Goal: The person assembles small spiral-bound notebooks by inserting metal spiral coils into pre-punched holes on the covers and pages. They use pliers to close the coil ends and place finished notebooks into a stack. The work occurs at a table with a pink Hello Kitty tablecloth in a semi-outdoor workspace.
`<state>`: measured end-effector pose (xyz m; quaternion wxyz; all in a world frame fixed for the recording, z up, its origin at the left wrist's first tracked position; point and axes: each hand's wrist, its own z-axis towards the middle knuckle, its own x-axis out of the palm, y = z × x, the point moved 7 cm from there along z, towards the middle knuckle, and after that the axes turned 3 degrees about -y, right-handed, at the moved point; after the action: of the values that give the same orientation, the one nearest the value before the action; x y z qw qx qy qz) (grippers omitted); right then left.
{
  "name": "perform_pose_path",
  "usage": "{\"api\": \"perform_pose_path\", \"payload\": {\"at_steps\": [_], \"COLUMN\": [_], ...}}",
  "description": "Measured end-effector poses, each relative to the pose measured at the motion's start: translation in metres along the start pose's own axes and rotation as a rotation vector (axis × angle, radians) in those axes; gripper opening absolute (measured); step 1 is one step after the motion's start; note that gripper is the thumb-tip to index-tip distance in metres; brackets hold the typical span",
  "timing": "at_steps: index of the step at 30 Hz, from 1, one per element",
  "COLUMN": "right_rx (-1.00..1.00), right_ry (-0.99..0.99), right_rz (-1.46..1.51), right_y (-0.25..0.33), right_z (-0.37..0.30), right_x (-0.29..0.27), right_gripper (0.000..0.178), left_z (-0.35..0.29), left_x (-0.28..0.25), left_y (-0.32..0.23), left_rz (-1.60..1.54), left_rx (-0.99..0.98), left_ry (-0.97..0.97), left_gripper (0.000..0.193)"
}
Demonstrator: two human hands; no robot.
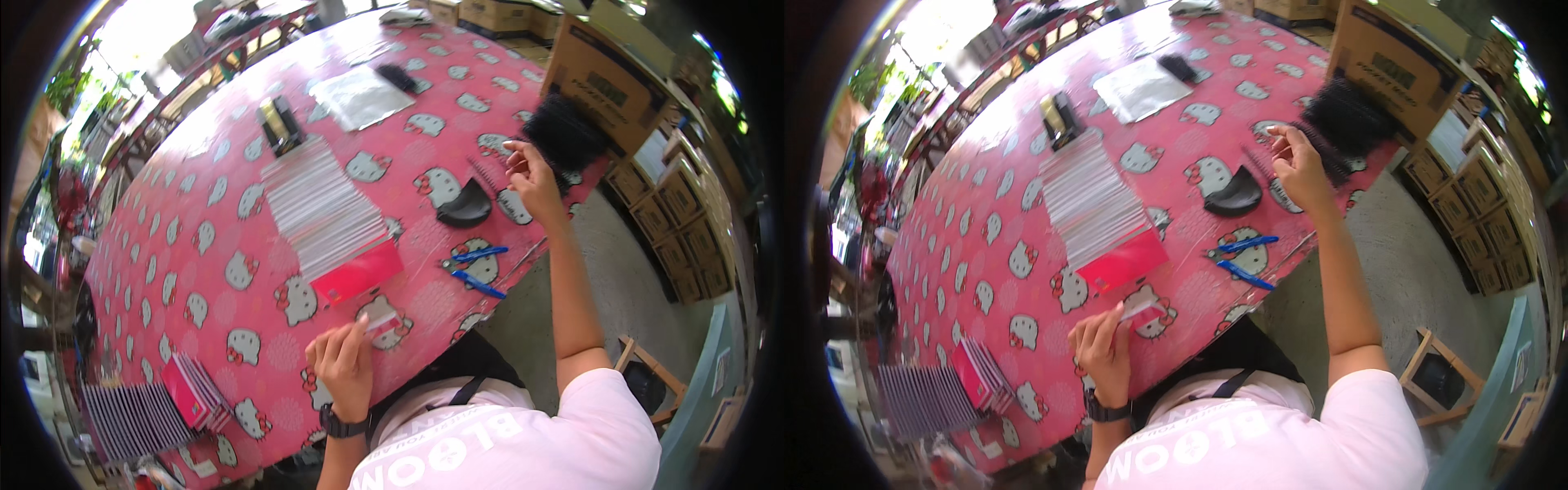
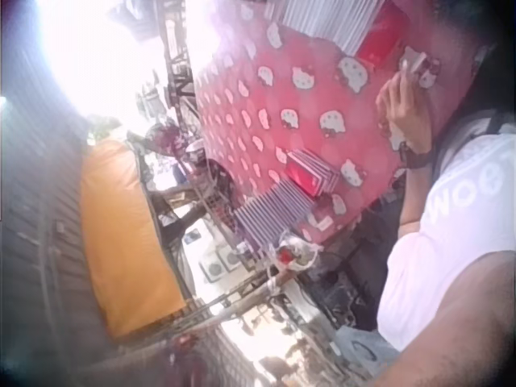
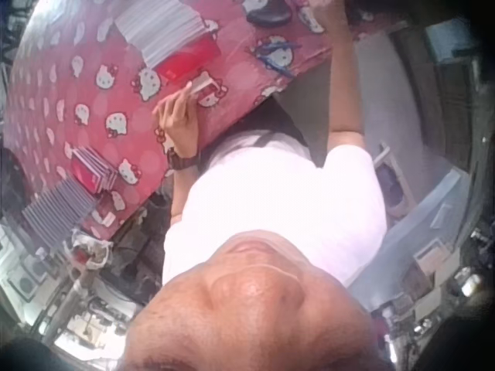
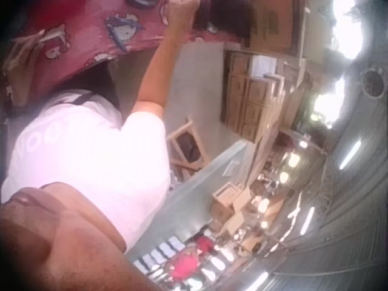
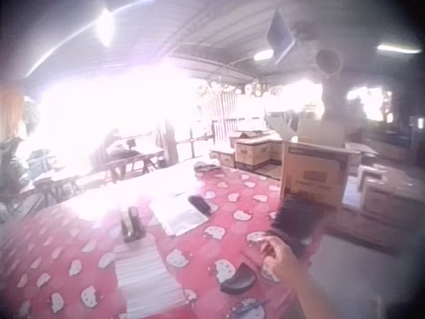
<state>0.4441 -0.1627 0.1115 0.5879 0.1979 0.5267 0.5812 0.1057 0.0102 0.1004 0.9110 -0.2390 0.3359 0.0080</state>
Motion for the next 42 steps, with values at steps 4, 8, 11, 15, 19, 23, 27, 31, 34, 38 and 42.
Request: {"api": "perform_pose_path", "payload": {"at_steps": [4, 8, 11, 15, 19, 23, 27, 31, 34, 38, 42], "right_rx": [-0.056, -0.129, -0.216, -0.221, -0.276, -0.325, -0.373, -0.366, -0.347, -0.355, -0.345], "right_ry": [0.548, 0.852, 0.727, 0.672, 0.665, 0.671, 0.677, 0.716, 0.733, 0.716, 0.776], "right_rz": [0.247, 0.216, 0.183, 0.194, 0.202, 0.235, 0.218, 0.289, 0.311, 0.305, 0.312], "right_y": [0.078, 0.091, 0.086, 0.091, 0.093, 0.095, 0.097, 0.098, 0.094, 0.094, 0.096], "right_z": [-0.076, -0.131, -0.127, -0.126, -0.127, -0.130, -0.130, -0.131, -0.131, -0.131, -0.134], "right_x": [0.076, 0.119, 0.122, 0.125, 0.129, 0.129, 0.129, 0.130, 0.129, 0.130, 0.131], "right_gripper": [0.041, 0.033, 0.028, 0.027, 0.026, 0.025, 0.025, 0.024, 0.023, 0.023, 0.022], "left_z": [0.000, 0.001, 0.000, 0.001, 0.000, 0.000, 0.001, -0.001, 0.000, 0.000, 0.001], "left_x": [0.002, 0.003, 0.002, 0.001, 0.002, 0.002, 0.003, 0.005, 0.005, 0.006, 0.008], "left_y": [0.005, 0.004, 0.004, 0.004, 0.006, 0.007, 0.007, 0.007, 0.007, 0.005, 0.004], "left_rz": [0.017, -0.009, -0.013, -0.004, -0.005, -0.012, -0.013, -0.007, 0.006, 0.006, 0.027], "left_rx": [-0.007, -0.004, -0.010, -0.027, -0.043, -0.049, -0.065, -0.081, -0.085, -0.097, -0.097], "left_ry": [0.004, 0.029, 0.037, 0.044, 0.055, 0.052, 0.072, 0.088, 0.096, 0.104, 0.123], "left_gripper": [0.023, 0.023, 0.022, 0.021, 0.021, 0.022, 0.023, 0.022, 0.022, 0.023, 0.022]}}
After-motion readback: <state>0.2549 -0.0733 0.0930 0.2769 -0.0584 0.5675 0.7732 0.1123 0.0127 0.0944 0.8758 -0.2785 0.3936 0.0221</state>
